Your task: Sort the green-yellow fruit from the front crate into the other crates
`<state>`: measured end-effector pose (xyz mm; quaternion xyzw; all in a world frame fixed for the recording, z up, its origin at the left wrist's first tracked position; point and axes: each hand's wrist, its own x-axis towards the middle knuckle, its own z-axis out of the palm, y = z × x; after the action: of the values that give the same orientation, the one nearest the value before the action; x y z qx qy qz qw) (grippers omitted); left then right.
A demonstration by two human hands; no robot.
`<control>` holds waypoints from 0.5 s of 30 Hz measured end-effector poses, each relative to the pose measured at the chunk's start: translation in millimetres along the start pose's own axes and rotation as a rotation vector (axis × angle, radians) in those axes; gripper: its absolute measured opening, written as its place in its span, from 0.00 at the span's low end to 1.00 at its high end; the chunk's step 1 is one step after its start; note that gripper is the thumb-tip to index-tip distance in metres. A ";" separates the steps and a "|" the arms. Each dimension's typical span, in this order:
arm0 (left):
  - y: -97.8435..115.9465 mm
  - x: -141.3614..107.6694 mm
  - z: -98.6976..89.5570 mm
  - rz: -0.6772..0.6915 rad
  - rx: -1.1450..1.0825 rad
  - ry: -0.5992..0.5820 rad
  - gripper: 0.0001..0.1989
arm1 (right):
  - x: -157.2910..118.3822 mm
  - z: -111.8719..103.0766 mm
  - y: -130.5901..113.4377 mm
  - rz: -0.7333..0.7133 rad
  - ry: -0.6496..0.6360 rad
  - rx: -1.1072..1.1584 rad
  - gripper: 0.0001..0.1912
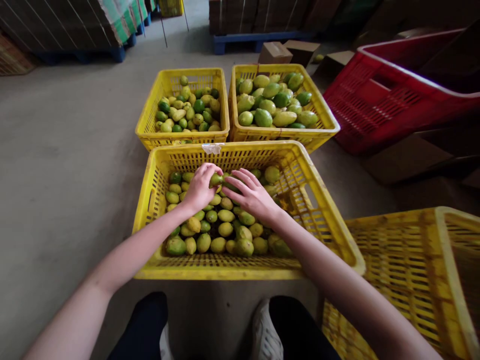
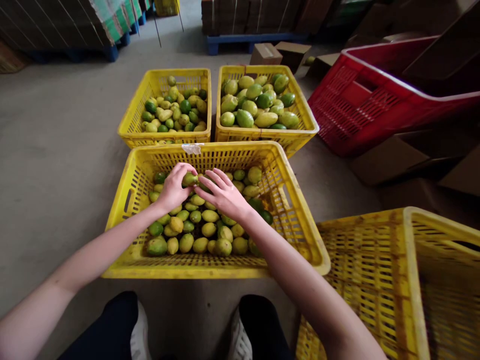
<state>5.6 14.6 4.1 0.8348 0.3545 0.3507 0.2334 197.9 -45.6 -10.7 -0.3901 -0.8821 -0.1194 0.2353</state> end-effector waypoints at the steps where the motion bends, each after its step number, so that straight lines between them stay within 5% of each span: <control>1: -0.3 -0.2 0.1 0.006 0.016 0.006 0.15 | 0.1 0.3 -0.4 0.001 0.003 0.008 0.22; 5: 0.4 0.6 0.1 -0.028 0.015 0.031 0.14 | 2.7 0.5 -4.1 0.137 0.028 0.142 0.22; 8: 0.9 3.8 1.6 -0.185 -0.082 0.003 0.16 | 6.2 1.0 -7.6 0.444 0.130 0.362 0.18; 10: 0.9 5.7 3.8 -0.429 -0.207 -0.162 0.15 | 7.1 3.0 -6.8 0.788 0.251 0.568 0.21; 13: 2.3 2.1 8.9 -0.739 -0.318 -0.562 0.15 | 3.4 8.7 2.6 1.321 0.420 0.872 0.23; 15: 6.1 -8.3 13.6 -0.779 -0.267 -0.779 0.17 | -1.2 11.5 12.4 1.446 0.445 0.998 0.18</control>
<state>14.3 2.5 -4.3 0.6734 0.4764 -0.0535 0.5628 204.1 -33.5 -20.8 -0.6695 -0.3051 0.3812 0.5598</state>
